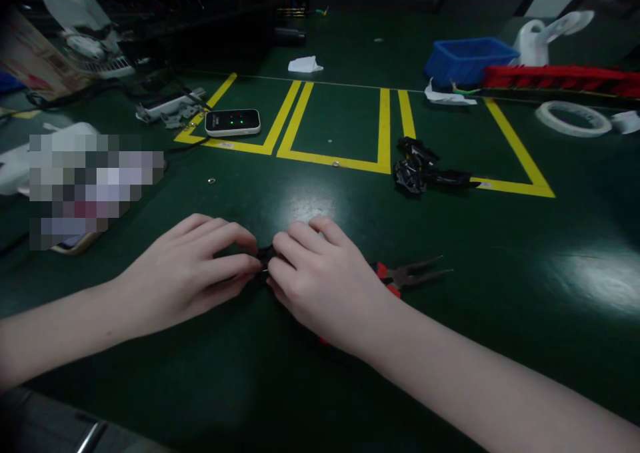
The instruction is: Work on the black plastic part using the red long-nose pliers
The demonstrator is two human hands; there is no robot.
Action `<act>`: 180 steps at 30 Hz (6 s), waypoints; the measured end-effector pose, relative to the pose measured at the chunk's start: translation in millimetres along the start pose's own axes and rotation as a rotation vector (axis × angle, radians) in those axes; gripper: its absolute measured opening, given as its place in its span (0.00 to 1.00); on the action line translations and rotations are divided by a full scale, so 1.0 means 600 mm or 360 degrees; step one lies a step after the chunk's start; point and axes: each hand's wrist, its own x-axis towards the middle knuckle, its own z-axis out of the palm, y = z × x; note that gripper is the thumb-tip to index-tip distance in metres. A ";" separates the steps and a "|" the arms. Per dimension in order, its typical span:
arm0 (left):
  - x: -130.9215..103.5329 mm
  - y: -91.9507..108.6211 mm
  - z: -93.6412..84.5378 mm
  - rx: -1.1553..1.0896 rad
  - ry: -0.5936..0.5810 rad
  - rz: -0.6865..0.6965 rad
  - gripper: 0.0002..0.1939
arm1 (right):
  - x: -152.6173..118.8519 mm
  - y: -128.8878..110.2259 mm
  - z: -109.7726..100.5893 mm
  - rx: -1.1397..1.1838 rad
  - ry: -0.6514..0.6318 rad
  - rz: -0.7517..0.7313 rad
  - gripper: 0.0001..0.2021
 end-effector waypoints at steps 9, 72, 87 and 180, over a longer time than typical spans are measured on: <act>-0.002 -0.002 0.011 -0.0017 0.0047 0.0042 0.09 | -0.005 -0.009 0.001 0.0015 -0.0017 0.0115 0.07; 0.029 -0.047 0.019 -0.0849 0.0129 -0.0180 0.18 | -0.005 0.033 -0.030 0.0562 -0.0070 0.0387 0.05; 0.009 -0.017 0.007 -0.1011 0.0287 -0.0081 0.20 | -0.007 -0.004 -0.084 0.0638 -0.0020 0.0514 0.08; 0.033 -0.039 0.019 -0.1276 -0.0099 -0.0246 0.25 | -0.102 0.017 -0.082 0.0990 0.0634 0.1614 0.30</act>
